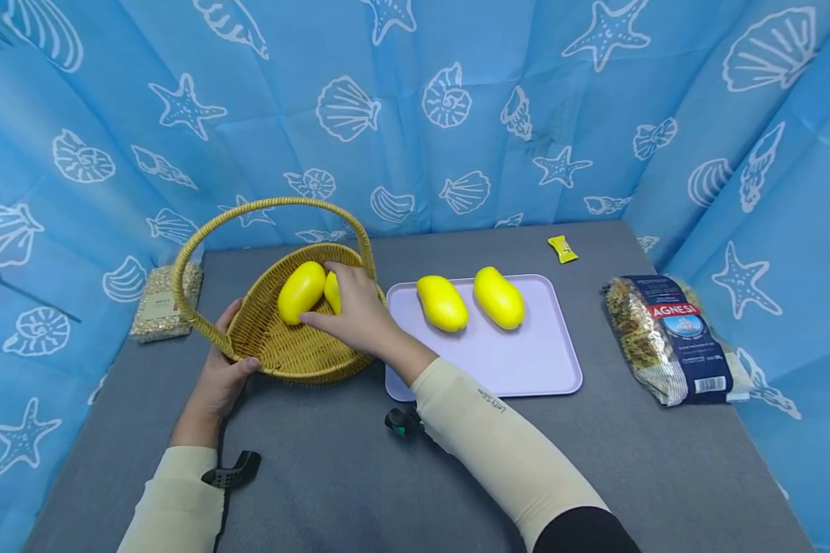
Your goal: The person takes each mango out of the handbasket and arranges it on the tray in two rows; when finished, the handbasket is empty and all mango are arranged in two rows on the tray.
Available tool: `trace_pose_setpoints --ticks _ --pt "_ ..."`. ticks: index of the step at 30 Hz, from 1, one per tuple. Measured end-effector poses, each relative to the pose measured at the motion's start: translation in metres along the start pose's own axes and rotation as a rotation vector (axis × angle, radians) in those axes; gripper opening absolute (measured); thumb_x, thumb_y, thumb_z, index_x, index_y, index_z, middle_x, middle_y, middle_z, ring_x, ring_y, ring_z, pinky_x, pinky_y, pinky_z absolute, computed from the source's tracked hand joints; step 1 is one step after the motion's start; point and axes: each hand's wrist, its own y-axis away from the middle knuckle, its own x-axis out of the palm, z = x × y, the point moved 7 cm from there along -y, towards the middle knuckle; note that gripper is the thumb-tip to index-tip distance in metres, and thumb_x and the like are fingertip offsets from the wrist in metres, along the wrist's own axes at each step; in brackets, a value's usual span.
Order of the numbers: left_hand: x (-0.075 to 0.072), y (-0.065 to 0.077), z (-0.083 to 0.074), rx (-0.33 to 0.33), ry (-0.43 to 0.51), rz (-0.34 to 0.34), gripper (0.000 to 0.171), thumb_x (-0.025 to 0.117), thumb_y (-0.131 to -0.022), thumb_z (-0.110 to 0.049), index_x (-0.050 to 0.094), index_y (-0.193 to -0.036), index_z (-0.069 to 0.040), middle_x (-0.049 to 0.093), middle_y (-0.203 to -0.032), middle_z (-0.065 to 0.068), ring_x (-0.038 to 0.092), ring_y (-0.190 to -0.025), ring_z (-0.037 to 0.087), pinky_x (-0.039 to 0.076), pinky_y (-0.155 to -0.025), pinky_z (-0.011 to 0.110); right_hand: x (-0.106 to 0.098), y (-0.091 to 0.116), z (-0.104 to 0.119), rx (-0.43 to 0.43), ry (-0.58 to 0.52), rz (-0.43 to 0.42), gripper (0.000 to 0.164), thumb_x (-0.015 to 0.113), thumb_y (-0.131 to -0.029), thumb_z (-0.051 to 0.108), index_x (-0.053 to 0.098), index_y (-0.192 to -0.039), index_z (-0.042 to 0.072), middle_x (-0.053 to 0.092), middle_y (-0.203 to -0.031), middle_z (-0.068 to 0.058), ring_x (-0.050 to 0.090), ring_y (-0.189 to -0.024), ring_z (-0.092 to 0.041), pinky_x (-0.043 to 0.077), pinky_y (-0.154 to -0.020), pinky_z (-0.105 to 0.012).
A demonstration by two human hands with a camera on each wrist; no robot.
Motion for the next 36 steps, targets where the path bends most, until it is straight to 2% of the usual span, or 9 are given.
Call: trace_pose_setpoints --ticks 5,12,17,21,27,36 --pt "0.0 0.001 -0.001 -0.001 0.006 -0.002 0.106 0.068 -0.092 0.022 0.015 -0.176 -0.015 0.025 -0.171 0.027 0.044 -0.144 0.041 0.054 -0.102 0.032 0.007 -0.01 -0.002 0.1 0.051 0.013 0.093 0.081 -0.1 0.043 0.03 -0.171 0.012 0.033 -0.168 -0.022 0.041 -0.149 -0.038 0.04 -0.116 -0.059" --pt "-0.001 0.001 -0.002 0.002 0.014 -0.003 0.108 0.074 -0.092 0.018 0.014 -0.176 -0.014 0.024 -0.172 0.024 0.045 -0.143 0.035 0.054 -0.103 0.031 0.018 -0.022 -0.009 0.161 0.135 0.021 0.085 0.078 -0.104 0.032 0.03 -0.172 0.014 0.037 -0.165 -0.025 0.047 -0.143 -0.04 0.047 -0.11 -0.056" --pt "0.001 0.0 -0.002 0.01 0.019 0.011 0.109 0.077 -0.092 0.015 0.013 -0.176 -0.013 0.024 -0.173 0.022 0.045 -0.144 0.027 0.052 -0.105 0.031 0.031 -0.027 -0.019 0.213 0.256 0.103 0.073 0.073 -0.108 0.028 0.038 -0.17 0.017 0.039 -0.163 -0.02 0.053 -0.136 -0.035 0.051 -0.104 -0.05" --pt "0.002 0.0 -0.002 0.012 0.012 0.016 0.109 0.077 -0.092 0.015 0.012 -0.176 -0.013 0.024 -0.173 0.022 0.044 -0.144 0.025 0.05 -0.106 0.03 0.036 -0.028 -0.022 0.215 0.303 0.146 0.07 0.074 -0.107 0.025 0.041 -0.168 0.017 0.039 -0.165 -0.018 0.055 -0.135 -0.033 0.051 -0.105 -0.047" --pt "0.002 0.001 -0.002 0.018 0.016 0.019 0.111 0.084 -0.092 0.007 0.014 -0.176 -0.014 0.025 -0.173 0.022 0.043 -0.144 0.026 0.05 -0.107 0.03 0.037 -0.026 -0.019 0.202 0.316 0.146 0.079 0.081 -0.102 0.026 0.04 -0.169 0.015 0.041 -0.163 -0.02 0.057 -0.132 -0.032 0.052 -0.104 -0.046" --pt "0.001 0.0 -0.002 0.014 0.007 0.006 0.11 0.08 -0.091 0.012 0.015 -0.176 -0.014 0.025 -0.173 0.02 0.041 -0.145 0.027 0.048 -0.109 0.029 0.038 -0.027 -0.017 0.168 0.33 0.14 0.08 0.081 -0.101 0.031 0.041 -0.168 0.012 0.046 -0.163 -0.015 0.053 -0.138 -0.028 0.048 -0.108 -0.043"
